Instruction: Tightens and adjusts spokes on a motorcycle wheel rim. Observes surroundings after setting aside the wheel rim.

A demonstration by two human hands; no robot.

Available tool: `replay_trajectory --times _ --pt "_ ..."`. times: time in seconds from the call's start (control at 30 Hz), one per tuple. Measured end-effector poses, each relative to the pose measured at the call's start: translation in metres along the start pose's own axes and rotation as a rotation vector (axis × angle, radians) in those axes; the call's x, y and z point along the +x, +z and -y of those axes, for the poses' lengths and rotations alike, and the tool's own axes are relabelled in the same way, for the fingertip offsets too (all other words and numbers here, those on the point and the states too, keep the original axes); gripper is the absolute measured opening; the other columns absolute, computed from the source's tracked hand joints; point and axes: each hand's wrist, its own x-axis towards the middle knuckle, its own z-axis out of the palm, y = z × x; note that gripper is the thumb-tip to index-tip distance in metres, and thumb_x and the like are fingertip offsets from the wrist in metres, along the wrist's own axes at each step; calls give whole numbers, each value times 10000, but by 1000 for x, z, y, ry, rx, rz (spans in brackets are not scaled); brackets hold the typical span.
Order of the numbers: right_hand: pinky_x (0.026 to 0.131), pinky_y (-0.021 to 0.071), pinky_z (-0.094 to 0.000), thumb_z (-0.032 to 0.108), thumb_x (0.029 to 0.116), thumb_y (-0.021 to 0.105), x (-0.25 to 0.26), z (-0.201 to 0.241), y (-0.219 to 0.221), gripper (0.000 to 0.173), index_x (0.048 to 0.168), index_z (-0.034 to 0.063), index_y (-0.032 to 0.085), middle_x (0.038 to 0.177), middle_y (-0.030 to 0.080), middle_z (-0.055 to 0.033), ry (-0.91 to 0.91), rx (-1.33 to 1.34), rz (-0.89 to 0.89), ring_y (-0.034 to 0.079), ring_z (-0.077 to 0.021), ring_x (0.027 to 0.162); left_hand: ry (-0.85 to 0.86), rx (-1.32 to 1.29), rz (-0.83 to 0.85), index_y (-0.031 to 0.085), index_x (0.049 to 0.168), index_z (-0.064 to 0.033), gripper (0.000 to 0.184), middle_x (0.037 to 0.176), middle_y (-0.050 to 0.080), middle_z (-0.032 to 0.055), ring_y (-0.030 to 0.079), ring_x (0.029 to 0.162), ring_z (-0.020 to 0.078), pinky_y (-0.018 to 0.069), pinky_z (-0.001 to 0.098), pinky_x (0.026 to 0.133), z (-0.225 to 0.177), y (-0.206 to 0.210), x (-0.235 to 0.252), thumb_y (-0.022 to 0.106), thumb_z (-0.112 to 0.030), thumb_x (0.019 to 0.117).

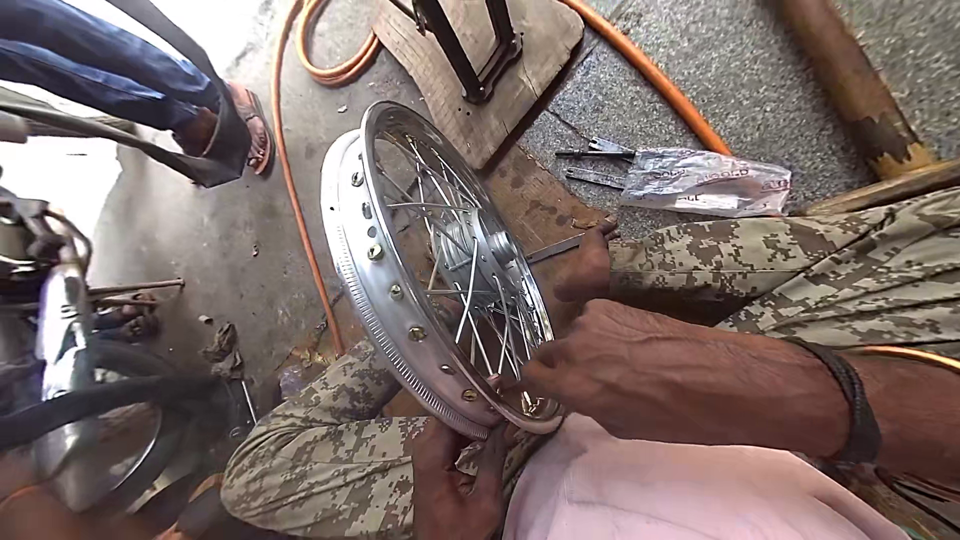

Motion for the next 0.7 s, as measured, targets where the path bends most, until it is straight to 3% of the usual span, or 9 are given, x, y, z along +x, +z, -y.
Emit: replay_trajectory --times 0.27,0.47,0.53,0.63,0.7 --pt "437 413 -288 189 963 614 -13 -4 8 100 899 146 678 649 545 35 -60 0 -71 542 -122 523 12 -31 28 707 1077 -2 225 985 755 71 755 861 175 667 336 779 3 2 2 755 -156 919" --pt "428 369 -319 128 1006 542 13 8 -13 227 799 117 634 607 504 5 -191 -91 -23 501 -155 493 24 -8 13 726 1007 -35 156 921 754 23 748 837 128 660 308 778 -1 2 6 747 -155 909" --pt "444 391 -320 114 1017 518 6 8 -1 206 851 100 639 636 511 -8 -191 -103 -77 510 -167 519 25 -4 6 716 1033 -15 174 933 756 31 751 832 133 665 313 767 1 0 5 738 -131 905" --pt "559 505 -334 129 1020 528 -16 -14 39 118 1018 94 640 766 599 -38 -189 -35 -158 607 -195 661 46 -51 5 715 1066 -16 186 973 758 47 755 849 153 671 335 768 7 -4 6 743 -125 919" --pt "554 505 -330 139 1025 542 -25 -21 65 112 1061 87 634 771 595 -46 -177 20 -202 600 -195 651 54 -65 32 716 1089 -20 206 1006 759 53 753 872 150 666 330 781 12 -7 3 742 -142 926"
